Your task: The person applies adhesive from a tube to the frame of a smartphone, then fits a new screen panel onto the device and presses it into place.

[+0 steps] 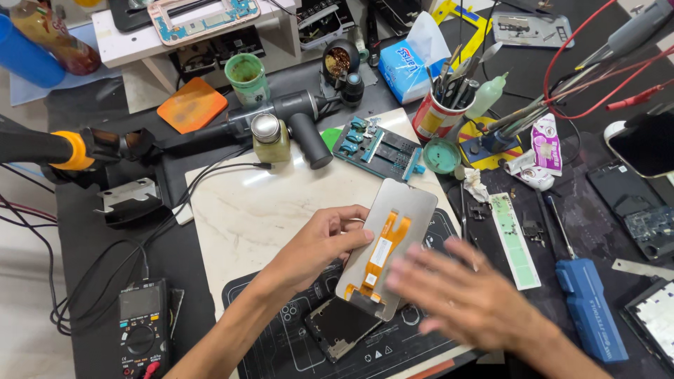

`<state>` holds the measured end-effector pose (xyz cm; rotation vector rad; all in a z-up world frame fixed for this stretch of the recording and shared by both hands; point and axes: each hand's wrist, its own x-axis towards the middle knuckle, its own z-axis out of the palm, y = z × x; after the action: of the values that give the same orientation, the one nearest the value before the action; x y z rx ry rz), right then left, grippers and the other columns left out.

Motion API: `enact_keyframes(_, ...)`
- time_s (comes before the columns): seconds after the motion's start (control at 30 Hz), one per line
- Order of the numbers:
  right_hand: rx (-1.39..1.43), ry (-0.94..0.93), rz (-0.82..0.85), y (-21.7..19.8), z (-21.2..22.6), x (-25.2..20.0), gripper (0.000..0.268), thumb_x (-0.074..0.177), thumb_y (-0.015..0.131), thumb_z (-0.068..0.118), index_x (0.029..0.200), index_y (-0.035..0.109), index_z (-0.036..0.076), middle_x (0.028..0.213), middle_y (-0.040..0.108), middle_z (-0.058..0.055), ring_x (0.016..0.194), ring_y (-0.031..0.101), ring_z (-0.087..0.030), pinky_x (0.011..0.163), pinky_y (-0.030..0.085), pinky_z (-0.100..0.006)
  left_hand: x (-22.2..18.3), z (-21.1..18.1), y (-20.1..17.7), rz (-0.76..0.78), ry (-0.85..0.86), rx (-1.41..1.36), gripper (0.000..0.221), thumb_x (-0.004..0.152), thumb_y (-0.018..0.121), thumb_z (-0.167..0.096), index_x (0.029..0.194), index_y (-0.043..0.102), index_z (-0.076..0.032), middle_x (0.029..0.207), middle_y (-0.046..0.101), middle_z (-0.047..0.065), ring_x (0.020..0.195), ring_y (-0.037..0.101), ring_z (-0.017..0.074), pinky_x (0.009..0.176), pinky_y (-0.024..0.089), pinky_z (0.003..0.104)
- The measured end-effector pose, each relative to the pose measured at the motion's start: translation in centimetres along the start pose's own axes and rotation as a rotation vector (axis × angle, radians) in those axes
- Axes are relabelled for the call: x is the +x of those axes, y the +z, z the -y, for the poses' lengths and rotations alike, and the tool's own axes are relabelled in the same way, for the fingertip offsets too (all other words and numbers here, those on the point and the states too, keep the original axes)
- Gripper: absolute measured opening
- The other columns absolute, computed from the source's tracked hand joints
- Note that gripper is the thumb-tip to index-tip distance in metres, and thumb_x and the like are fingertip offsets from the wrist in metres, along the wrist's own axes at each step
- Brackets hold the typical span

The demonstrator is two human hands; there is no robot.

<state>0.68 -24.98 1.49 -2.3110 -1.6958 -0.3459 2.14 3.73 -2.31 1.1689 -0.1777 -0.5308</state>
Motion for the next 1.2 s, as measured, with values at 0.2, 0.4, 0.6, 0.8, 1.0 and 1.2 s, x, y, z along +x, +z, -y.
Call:
enact_keyframes(0.2, 0.108, 0.267, -0.186, -2.6, 0.5, 1.4, 0.076, 0.097, 0.045, 0.057, 0.155, 0.04, 0.009, 0.156, 0.046, -0.016, 0.151, 0.036, -0.034, 0.124, 0.021, -0.053, -0.5, -0.8, 1.2, -0.058, 0.011, 0.097, 0.028, 0.098, 0.064, -0.016, 0.118, 0.069, 0.003, 0.093, 0.074, 0.004, 0.071, 0.054, 0.0018, 0.057, 0.043, 0.018)
enact_keyframes(0.4, -0.163, 0.361, -0.119, -0.5, -0.8, 0.1, 0.062, 0.084, 0.072, 0.026, 0.14, 0.056, 0.005, 0.137, 0.062, -0.016, 0.13, 0.056, -0.038, 0.111, 0.037, -0.055, -0.5, -0.9, 1.6, -0.075, -0.056, 0.065, 0.028, 0.094, 0.062, -0.015, 0.116, 0.069, 0.002, 0.089, 0.072, 0.003, 0.07, 0.059, 0.006, 0.056, 0.045, 0.022)
enact_keyframes(0.6, 0.034, 1.208, -0.023, -1.0, -3.2, -1.3, 0.025, 0.088, 0.081, 0.025, 0.092, 0.07, 0.003, 0.089, 0.07, -0.013, 0.074, 0.069, -0.028, 0.068, 0.054, -0.038, -0.8, -2.0, 1.8, -0.083, -0.001, 0.066, 0.027, 0.096, 0.062, -0.013, 0.117, 0.068, 0.003, 0.093, 0.074, 0.004, 0.084, 0.066, 0.0061, 0.081, 0.054, 0.022)
enact_keyframes(0.8, 0.216, 1.205, -0.119, 0.9, -2.3, -0.1, 0.031, 0.085, 0.074, 0.015, 0.108, 0.06, -0.001, 0.09, 0.071, -0.017, 0.077, 0.071, -0.029, 0.068, 0.056, -0.039, -0.9, -1.8, 1.8, -0.147, 0.011, 0.081, 0.026, 0.098, 0.061, -0.018, 0.117, 0.068, -0.002, 0.09, 0.07, 0.002, 0.079, 0.061, 0.0064, 0.069, 0.047, 0.024)
enact_keyframes(1.0, 0.055, 1.133, -0.08, -0.2, -2.6, -1.4, 0.035, 0.086, 0.07, 0.01, 0.12, 0.066, 0.003, 0.1, 0.066, -0.023, 0.085, 0.069, -0.034, 0.074, 0.054, -0.043, -0.6, -1.3, 1.4, -0.203, -0.003, -0.161, 0.02, 0.102, 0.05, -0.019, 0.115, 0.057, -0.005, 0.093, 0.072, 0.007, 0.081, 0.067, 0.0093, 0.071, 0.056, 0.024)
enact_keyframes(1.2, 0.174, 1.141, -0.22, -2.8, 0.0, -0.8, 0.026, 0.092, 0.067, 0.007, 0.118, 0.064, 0.004, 0.105, 0.066, -0.015, 0.083, 0.069, -0.027, 0.074, 0.054, -0.038, -0.7, -0.7, 1.1, -0.245, 0.01, -0.107, 0.019, 0.105, 0.046, -0.022, 0.117, 0.053, -0.009, 0.089, 0.067, 0.006, 0.079, 0.065, 0.0088, 0.065, 0.055, 0.024)
